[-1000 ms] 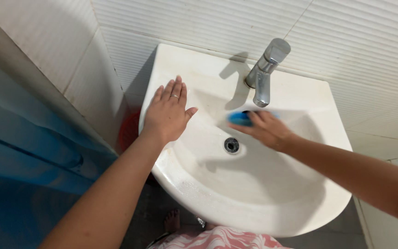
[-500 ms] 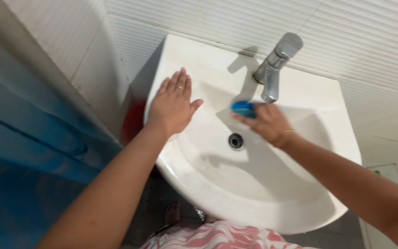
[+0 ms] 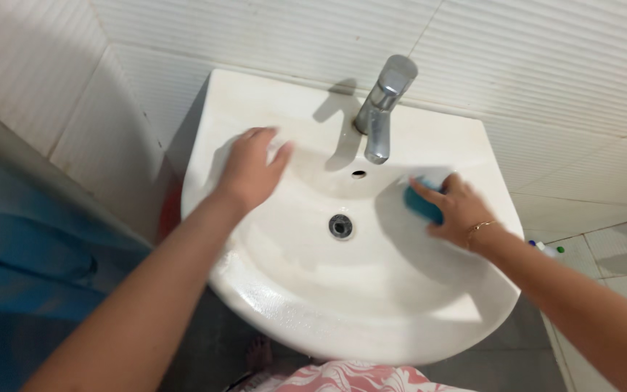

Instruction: The person scrubs a white bathroom sink with a blue brush, rinses the brush and sink under running water, and wipes the basin with their hands. The person then washes their hands and turns off the faucet.

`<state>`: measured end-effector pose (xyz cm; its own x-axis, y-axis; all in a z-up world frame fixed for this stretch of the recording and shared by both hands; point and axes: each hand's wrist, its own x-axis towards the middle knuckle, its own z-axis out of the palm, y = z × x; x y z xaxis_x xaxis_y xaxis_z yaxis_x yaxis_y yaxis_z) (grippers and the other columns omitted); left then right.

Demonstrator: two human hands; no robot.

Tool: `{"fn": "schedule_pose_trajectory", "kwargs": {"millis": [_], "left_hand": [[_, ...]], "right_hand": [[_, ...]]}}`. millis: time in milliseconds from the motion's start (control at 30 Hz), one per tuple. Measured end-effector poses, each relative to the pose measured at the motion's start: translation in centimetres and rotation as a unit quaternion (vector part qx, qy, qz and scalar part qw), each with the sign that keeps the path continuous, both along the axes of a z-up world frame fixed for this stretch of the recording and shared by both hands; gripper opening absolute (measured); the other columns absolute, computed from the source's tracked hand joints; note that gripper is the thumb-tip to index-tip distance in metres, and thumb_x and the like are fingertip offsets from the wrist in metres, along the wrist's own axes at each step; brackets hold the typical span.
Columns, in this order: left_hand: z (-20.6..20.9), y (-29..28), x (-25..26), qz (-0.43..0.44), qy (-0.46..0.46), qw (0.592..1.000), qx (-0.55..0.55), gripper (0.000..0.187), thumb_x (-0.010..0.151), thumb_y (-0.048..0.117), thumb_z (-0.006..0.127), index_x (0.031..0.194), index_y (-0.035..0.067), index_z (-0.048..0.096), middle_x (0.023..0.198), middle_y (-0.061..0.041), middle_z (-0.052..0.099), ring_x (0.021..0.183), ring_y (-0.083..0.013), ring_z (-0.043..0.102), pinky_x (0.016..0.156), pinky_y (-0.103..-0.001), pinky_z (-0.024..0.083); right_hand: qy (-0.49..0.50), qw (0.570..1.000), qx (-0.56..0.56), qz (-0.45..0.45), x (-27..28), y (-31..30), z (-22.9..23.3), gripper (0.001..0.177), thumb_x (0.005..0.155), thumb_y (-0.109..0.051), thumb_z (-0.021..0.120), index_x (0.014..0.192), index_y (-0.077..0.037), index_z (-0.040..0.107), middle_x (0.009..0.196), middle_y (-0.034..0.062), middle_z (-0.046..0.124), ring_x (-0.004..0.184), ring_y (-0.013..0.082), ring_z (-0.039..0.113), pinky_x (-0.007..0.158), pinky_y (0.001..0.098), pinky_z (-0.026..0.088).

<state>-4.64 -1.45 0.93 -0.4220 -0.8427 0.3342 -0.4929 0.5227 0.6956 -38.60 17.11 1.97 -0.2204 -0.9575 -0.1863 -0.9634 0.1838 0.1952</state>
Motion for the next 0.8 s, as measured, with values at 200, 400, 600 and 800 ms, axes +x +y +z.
{"fn": "schedule_pose_trajectory", "kwargs": {"millis": [200, 400, 600, 800], "left_hand": [[6.4, -1.6, -13.6, -0.154, 0.317, 0.863, 0.362, 0.051, 0.099, 0.041, 0.059, 0.099, -0.010, 0.068, 0.084, -0.015, 0.074, 0.070, -0.0175, 0.075, 0.062, -0.027, 0.062], [10.1, -1.5, -17.0, -0.102, 0.282, 0.853, 0.427, 0.044, 0.103, 0.031, 0.051, 0.111, -0.012, 0.059, 0.084, -0.018, 0.074, 0.067, -0.0180, 0.075, 0.062, -0.027, 0.063], [10.9, -1.6, -17.4, -0.061, 0.251, 0.864, 0.432, 0.030, 0.099, 0.018, 0.061, 0.107, -0.011, 0.062, 0.086, -0.015, 0.076, 0.064, -0.0143, 0.076, 0.062, -0.025, 0.061], [12.5, -1.8, -18.1, -0.029, 0.240, 0.867, 0.436, 0.026, 0.098, 0.021, 0.064, 0.100, -0.004, 0.067, 0.085, -0.009, 0.072, 0.061, -0.0107, 0.064, 0.053, -0.024, 0.051]], "right_hand": [[-0.826, 0.515, 0.012, -0.230, 3.2, -0.9, -3.9, 0.071, 0.090, -0.024, 0.060, 0.158, -0.008, 0.045, 0.125, 0.0170, 0.062, 0.104, 0.0278, 0.061, 0.089, 0.0413, 0.052], [-0.911, 0.332, 0.073, -0.232, 5.6, -3.6, -4.6, 0.064, 0.091, -0.026, 0.041, 0.150, -0.002, 0.043, 0.144, 0.0247, 0.056, 0.121, 0.0364, 0.063, 0.108, 0.0433, 0.050], [-0.887, 0.393, 0.090, -0.224, 6.5, -4.9, -3.3, 0.060, 0.094, -0.030, 0.037, 0.148, -0.006, 0.049, 0.140, 0.0220, 0.061, 0.123, 0.0372, 0.062, 0.108, 0.0462, 0.047], [-0.874, 0.436, 0.084, -0.198, 5.5, -5.5, -3.9, 0.060, 0.102, -0.045, 0.045, 0.146, -0.005, 0.051, 0.137, 0.0217, 0.063, 0.121, 0.0330, 0.065, 0.110, 0.0445, 0.049]]}}
